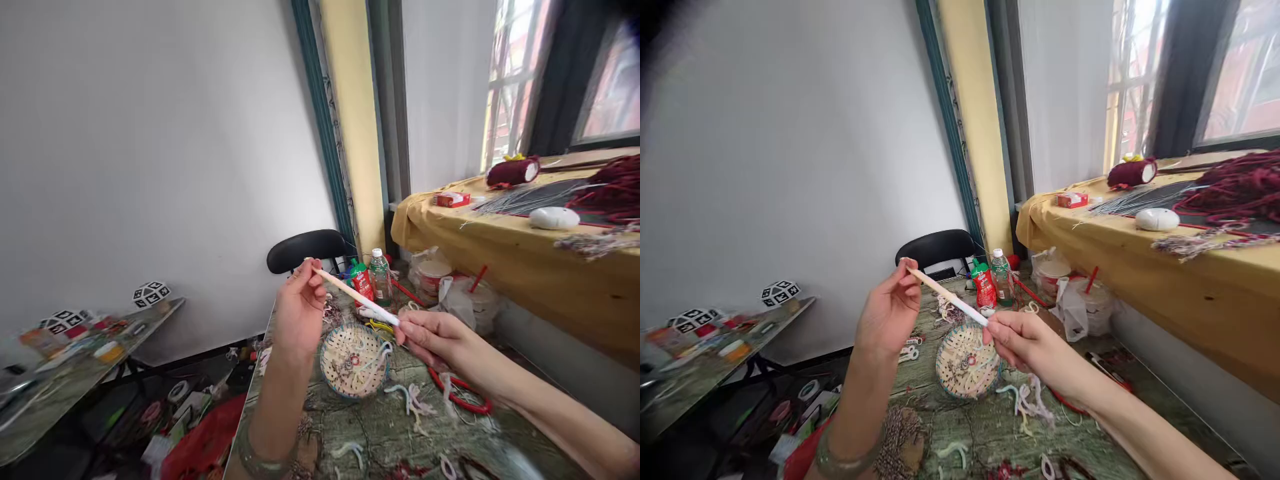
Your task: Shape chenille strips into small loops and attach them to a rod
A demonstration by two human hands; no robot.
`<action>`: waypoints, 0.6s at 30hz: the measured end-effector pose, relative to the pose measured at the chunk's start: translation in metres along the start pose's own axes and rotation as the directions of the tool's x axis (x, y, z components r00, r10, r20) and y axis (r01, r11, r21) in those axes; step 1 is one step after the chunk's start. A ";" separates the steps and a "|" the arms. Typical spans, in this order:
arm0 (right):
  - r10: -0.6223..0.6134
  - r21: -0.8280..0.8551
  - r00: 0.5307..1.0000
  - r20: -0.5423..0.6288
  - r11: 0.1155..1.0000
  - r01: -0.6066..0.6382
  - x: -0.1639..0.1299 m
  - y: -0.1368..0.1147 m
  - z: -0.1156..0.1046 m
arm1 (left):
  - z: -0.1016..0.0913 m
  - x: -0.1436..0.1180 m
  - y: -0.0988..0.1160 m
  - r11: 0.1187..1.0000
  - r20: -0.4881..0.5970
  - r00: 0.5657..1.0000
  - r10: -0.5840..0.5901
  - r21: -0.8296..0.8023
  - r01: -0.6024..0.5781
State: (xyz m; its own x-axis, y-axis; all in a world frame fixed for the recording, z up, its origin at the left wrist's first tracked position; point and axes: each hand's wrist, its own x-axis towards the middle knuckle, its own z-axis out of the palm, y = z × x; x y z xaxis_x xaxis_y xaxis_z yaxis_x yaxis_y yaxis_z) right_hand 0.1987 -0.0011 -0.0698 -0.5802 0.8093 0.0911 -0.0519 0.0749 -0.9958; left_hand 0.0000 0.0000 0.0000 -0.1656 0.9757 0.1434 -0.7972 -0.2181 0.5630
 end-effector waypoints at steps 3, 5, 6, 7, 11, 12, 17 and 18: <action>0.038 -0.008 0.999 0.003 0.999 -0.038 -0.011 0.004 -0.013 | -0.006 0.008 0.013 0.999 -0.005 1.000 0.024 -0.037 -0.024; 0.087 0.011 0.996 -0.001 0.996 -0.087 -0.018 0.006 -0.021 | -0.011 0.014 0.020 0.998 -0.009 0.999 0.037 -0.059 -0.037; 0.116 0.027 0.993 -0.004 0.993 -0.116 -0.020 0.006 -0.024 | -0.014 0.017 0.022 0.997 -0.010 0.999 0.041 -0.069 -0.041; 0.142 0.044 0.990 -0.006 0.989 -0.142 -0.023 0.006 -0.026 | -0.017 0.019 0.023 0.996 -0.011 0.999 0.041 -0.076 -0.042; 0.164 0.082 0.986 -0.012 0.983 -0.163 -0.027 0.002 -0.031 | -0.027 0.026 0.022 0.995 -0.025 0.999 0.035 -0.093 -0.037; 0.165 0.090 0.986 -0.010 0.982 -0.164 -0.027 0.001 -0.031 | -0.029 0.027 0.021 0.995 -0.030 0.999 0.038 -0.096 -0.040; 0.190 0.116 0.982 0.011 0.975 -0.190 -0.029 -0.007 -0.032 | -0.035 0.027 0.019 0.991 -0.070 0.992 0.101 -0.082 -0.106; 0.192 0.115 0.981 0.008 0.975 -0.191 -0.030 -0.008 -0.033 | -0.036 0.027 0.019 0.990 -0.077 0.991 0.114 -0.073 -0.119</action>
State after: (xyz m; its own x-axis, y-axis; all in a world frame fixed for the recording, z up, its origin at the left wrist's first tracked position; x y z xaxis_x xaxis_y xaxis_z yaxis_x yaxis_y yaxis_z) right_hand 0.2431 -0.0067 -0.0642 -0.5856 0.8042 -0.1016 -0.0332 -0.1491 -0.9883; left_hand -0.0406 0.0230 -0.0143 -0.2994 0.9433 0.1435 -0.8118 -0.3308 0.4812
